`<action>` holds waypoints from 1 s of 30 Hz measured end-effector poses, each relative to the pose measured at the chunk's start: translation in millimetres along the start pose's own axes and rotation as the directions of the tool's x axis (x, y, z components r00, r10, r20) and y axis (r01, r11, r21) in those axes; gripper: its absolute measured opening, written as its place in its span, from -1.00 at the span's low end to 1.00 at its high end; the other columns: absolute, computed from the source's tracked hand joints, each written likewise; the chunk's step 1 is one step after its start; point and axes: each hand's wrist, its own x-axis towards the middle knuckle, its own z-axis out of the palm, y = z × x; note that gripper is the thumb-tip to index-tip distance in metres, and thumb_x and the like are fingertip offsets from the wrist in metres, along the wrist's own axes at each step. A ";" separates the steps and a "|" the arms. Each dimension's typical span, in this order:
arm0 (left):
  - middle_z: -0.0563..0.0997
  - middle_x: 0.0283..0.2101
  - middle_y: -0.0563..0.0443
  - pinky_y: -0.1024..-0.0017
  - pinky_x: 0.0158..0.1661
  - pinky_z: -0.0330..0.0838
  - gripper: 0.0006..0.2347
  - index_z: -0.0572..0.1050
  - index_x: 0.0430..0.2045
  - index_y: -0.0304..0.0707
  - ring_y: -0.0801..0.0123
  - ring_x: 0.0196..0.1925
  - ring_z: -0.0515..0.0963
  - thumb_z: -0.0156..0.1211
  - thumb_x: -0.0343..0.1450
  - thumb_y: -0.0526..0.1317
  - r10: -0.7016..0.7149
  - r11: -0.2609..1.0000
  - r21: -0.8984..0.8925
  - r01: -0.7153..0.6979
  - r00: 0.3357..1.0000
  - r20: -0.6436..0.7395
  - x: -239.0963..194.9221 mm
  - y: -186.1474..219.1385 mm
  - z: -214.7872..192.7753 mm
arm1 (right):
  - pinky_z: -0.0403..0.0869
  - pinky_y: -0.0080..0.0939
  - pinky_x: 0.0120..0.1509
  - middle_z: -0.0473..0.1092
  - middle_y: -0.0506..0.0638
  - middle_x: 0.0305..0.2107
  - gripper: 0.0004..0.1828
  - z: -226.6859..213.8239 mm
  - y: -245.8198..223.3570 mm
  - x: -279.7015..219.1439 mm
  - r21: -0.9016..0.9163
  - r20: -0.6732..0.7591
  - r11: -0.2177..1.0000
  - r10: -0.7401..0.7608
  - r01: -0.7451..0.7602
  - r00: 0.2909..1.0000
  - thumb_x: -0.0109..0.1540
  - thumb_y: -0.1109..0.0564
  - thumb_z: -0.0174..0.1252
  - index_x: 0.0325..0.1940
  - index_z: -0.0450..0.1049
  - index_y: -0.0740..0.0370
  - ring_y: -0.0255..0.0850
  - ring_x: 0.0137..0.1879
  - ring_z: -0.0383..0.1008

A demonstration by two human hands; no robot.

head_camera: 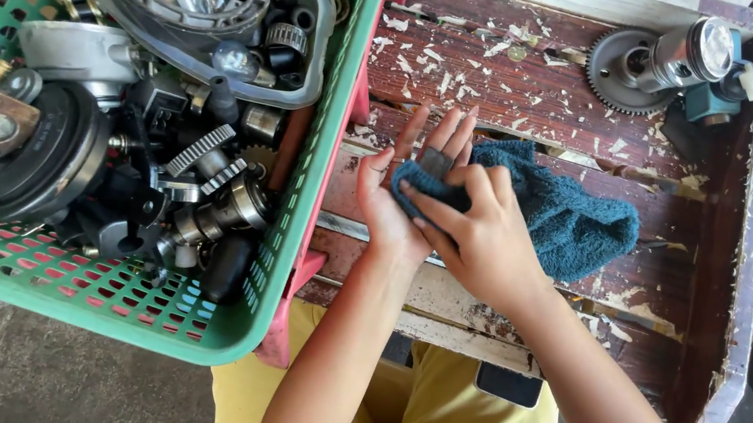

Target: Cleaning motorcycle engine components with a cloth.

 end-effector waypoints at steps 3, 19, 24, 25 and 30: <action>0.35 0.32 -0.51 -0.04 0.42 0.17 -0.52 0.44 0.24 -0.27 -0.31 0.44 0.26 -0.07 0.45 -0.03 -0.009 1.000 -0.006 0.008 0.999 -0.039 0.0 -2.3 2.1 | 0.41 0.02 -0.04 0.29 0.10 -0.15 -0.73 0.9 16.0 0.2 -0.044 0.003 0.999 -0.007 0.007 1.000 0.26 0.02 0.30 0.03 0.66 0.04 0.08 -0.04 0.30; 0.41 0.28 -0.52 -0.01 0.37 0.28 -0.54 0.51 0.15 -0.29 -0.31 0.38 0.34 0.01 0.43 -0.02 -0.022 1.000 0.019 0.025 0.991 -0.133 -1.7 -0.2 11.1 | 0.54 -0.07 -0.13 0.29 0.04 -0.15 -0.73 2.6 30.1 -7.5 -0.096 0.057 0.994 0.062 -0.056 0.996 0.32 0.07 0.24 0.10 0.62 0.04 0.01 -0.05 0.39; 0.44 0.27 -0.46 0.01 0.37 0.30 -0.54 0.53 0.14 -0.26 -0.27 0.38 0.36 0.02 0.44 0.01 -0.030 1.000 -0.006 0.029 0.995 -0.097 1.7 3.7 0.3 | 0.52 0.04 -0.08 0.33 0.11 -0.19 -0.68 -12.7 17.3 5.5 0.096 0.182 0.995 -0.028 0.011 0.983 0.16 0.29 0.26 -0.05 0.68 0.02 0.12 -0.06 0.38; 0.41 0.30 -0.45 0.01 0.35 0.32 -0.54 0.52 0.15 -0.24 -0.26 0.38 0.36 0.02 0.44 0.02 -0.035 0.999 -0.002 0.035 0.996 -0.082 0.8 3.0 0.8 | 0.52 0.03 -0.08 0.33 0.08 -0.18 -0.64 -11.9 20.6 4.7 0.018 0.173 1.000 -0.024 0.021 0.985 0.16 0.28 0.24 -0.03 0.67 -0.05 0.10 -0.07 0.38; 0.41 0.29 -0.49 -0.04 0.33 0.31 -0.55 0.51 0.15 -0.32 -0.32 0.37 0.35 -0.03 0.46 -0.03 -0.018 1.000 0.002 0.019 0.994 -0.111 -0.1 -2.9 5.3 | 0.50 -0.02 -0.09 0.28 0.04 -0.12 -0.60 2.7 49.2 -13.7 -0.193 0.105 0.981 0.040 -0.019 0.994 0.22 0.17 0.26 0.14 0.59 -0.07 0.04 -0.06 0.35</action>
